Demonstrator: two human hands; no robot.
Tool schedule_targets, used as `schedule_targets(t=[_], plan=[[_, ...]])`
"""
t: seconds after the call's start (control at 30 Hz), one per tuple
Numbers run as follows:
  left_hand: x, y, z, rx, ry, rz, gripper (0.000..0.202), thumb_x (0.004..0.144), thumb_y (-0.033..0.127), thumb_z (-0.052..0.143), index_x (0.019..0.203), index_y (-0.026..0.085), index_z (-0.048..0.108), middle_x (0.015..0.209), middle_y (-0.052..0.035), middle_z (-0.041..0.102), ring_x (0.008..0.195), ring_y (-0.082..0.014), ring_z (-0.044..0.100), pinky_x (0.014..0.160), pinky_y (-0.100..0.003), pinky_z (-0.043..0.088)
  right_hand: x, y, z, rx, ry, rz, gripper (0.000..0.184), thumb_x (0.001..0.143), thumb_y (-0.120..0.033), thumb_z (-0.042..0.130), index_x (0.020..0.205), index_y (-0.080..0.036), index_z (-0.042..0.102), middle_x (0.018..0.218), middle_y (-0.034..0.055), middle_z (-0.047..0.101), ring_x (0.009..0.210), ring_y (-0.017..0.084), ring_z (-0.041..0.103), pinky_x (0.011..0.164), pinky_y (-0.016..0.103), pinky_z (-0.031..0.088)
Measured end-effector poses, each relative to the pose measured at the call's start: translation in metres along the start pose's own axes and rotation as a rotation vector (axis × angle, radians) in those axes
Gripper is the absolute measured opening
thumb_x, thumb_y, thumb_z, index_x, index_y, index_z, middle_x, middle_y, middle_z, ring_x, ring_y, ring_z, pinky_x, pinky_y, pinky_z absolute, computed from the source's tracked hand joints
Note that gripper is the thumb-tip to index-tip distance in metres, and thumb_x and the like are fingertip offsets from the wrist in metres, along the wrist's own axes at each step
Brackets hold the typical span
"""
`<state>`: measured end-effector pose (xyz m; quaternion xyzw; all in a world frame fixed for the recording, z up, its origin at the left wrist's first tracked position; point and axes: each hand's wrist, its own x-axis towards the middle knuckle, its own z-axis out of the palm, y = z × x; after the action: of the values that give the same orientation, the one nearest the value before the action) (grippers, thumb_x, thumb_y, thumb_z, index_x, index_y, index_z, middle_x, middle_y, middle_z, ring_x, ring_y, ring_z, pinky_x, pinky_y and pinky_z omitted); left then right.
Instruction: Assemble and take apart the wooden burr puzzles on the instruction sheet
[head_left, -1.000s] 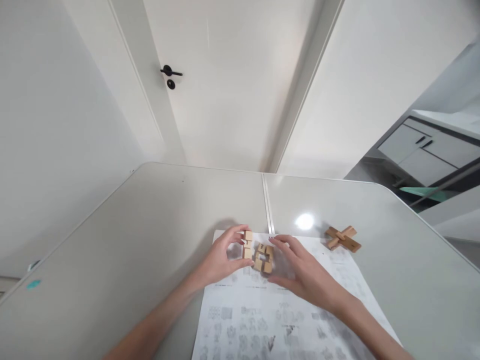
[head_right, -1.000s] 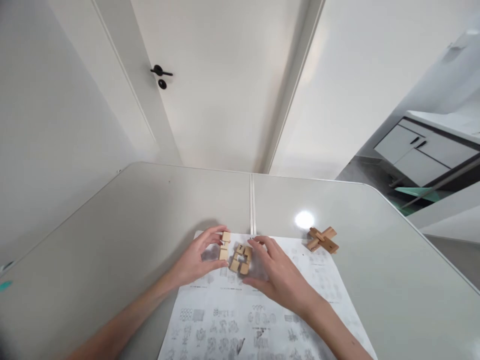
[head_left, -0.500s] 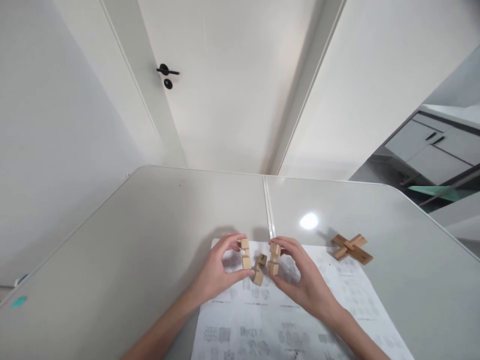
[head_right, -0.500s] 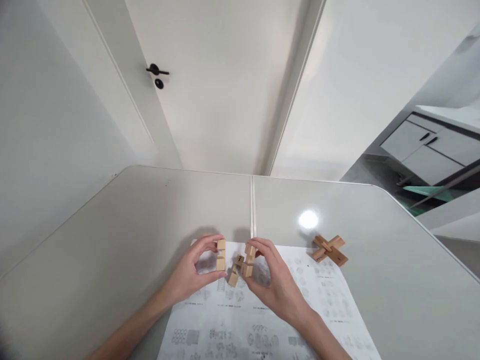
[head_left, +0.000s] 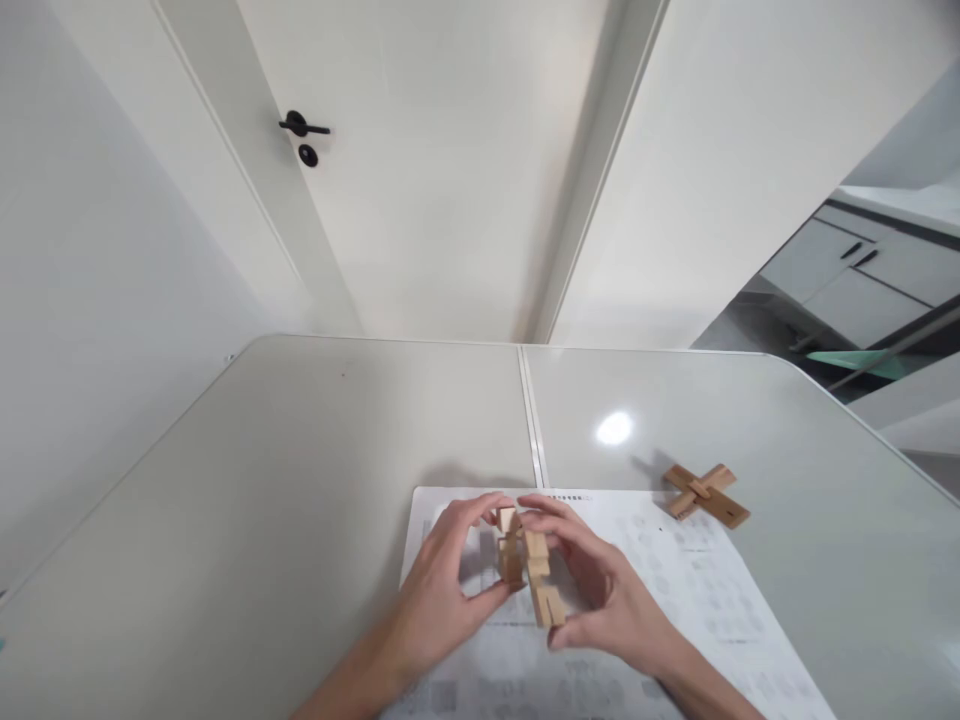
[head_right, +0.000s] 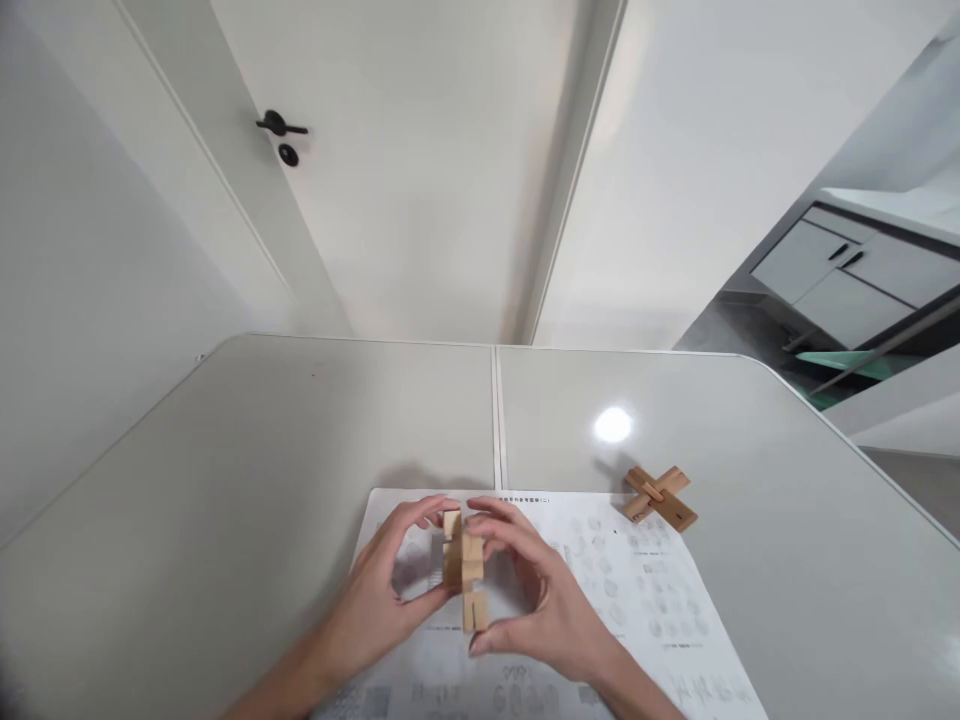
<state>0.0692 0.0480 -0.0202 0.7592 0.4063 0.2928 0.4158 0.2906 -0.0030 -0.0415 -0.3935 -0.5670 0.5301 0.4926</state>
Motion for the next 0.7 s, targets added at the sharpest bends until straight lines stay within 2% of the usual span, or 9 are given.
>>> schedule_targets(t=[0.07,0.13,0.23,0.3,0.37,0.43,0.5,0.53,0.7], plan=[[-0.001,0.000,0.001,0.020,0.017,0.053,0.072,0.085,0.023,0.082,0.145,0.043,0.048,0.139,-0.0037,0.063,0.128,-0.0280,0.060,0.110,-0.047,0.051,0.001,-0.003,0.003,0.025,-0.083,0.007,0.075,0.065,-0.057,0.095,0.132,-0.040,0.068,0.159,0.0089,0.047,0.148,0.039,0.045,0.118,0.054,0.042],[-0.002,0.000,0.002,0.038,0.013,0.102,0.075,0.085,0.021,0.082,0.146,0.047,0.046,0.138,-0.0014,0.063,0.129,-0.0271,0.058,0.109,-0.045,0.053,0.001,-0.005,0.007,0.032,-0.137,0.029,0.074,0.064,-0.052,0.098,0.131,-0.041,0.069,0.149,0.0082,0.058,0.138,0.038,0.055,0.115,0.053,0.046],[-0.003,-0.002,0.003,0.070,-0.012,0.151,0.083,0.085,0.021,0.082,0.149,0.051,0.041,0.139,0.0010,0.063,0.132,-0.0266,0.054,0.110,-0.043,0.052,-0.002,-0.004,0.011,0.040,-0.122,0.037,0.079,0.061,-0.046,0.100,0.133,-0.042,0.068,0.136,0.0068,0.066,0.129,0.036,0.062,0.111,0.051,0.049],[-0.003,-0.003,0.004,0.092,0.032,0.146,0.085,0.084,0.022,0.083,0.152,0.047,0.038,0.145,-0.0020,0.058,0.135,-0.0278,0.052,0.112,-0.044,0.049,-0.004,-0.002,0.012,0.053,-0.075,0.035,0.080,0.062,-0.047,0.100,0.135,-0.042,0.067,0.138,0.0075,0.065,0.131,0.037,0.060,0.111,0.050,0.049],[-0.003,-0.004,0.005,0.084,0.124,0.124,0.072,0.087,0.022,0.078,0.147,0.039,0.043,0.142,-0.0066,0.057,0.125,-0.0265,0.059,0.109,-0.043,0.050,-0.005,0.001,0.011,0.060,-0.018,0.029,0.078,0.065,-0.050,0.098,0.136,-0.041,0.066,0.141,0.0088,0.063,0.134,0.037,0.058,0.112,0.051,0.048],[-0.002,-0.002,0.004,0.016,0.158,0.091,0.044,0.094,0.024,0.068,0.134,0.031,0.050,0.121,-0.0065,0.063,0.101,-0.0211,0.066,0.096,-0.038,0.054,-0.006,0.004,0.010,0.040,0.050,0.008,0.075,0.070,-0.052,0.095,0.137,-0.039,0.065,0.143,0.0098,0.061,0.135,0.037,0.057,0.114,0.051,0.046],[-0.001,0.003,0.003,-0.079,0.105,0.034,0.016,0.102,0.029,0.056,0.117,0.025,0.055,0.094,-0.0018,0.065,0.078,-0.0161,0.063,0.078,-0.030,0.054,-0.006,0.007,0.009,-0.005,0.111,-0.027,0.073,0.073,-0.052,0.093,0.138,-0.039,0.064,0.145,0.0100,0.059,0.138,0.036,0.055,0.116,0.052,0.044],[-0.002,0.007,0.003,-0.121,0.047,0.001,0.012,0.104,0.033,0.052,0.111,0.024,0.056,0.084,0.0000,0.063,0.071,-0.0148,0.061,0.070,-0.028,0.051,-0.006,0.007,0.009,-0.031,0.130,-0.047,0.072,0.074,-0.051,0.093,0.139,-0.040,0.063,0.146,0.0100,0.058,0.138,0.036,0.054,0.116,0.053,0.044],[-0.003,0.023,0.003,-0.282,-0.324,-0.146,0.027,0.104,0.044,0.052,0.098,0.019,0.061,0.066,0.0026,0.060,0.055,-0.0113,0.054,0.053,-0.022,0.039,-0.005,0.005,0.013,-0.162,0.102,-0.130,0.067,0.080,-0.051,0.088,0.141,-0.040,0.061,0.146,0.0109,0.057,0.137,0.035,0.056,0.111,0.051,0.049]])
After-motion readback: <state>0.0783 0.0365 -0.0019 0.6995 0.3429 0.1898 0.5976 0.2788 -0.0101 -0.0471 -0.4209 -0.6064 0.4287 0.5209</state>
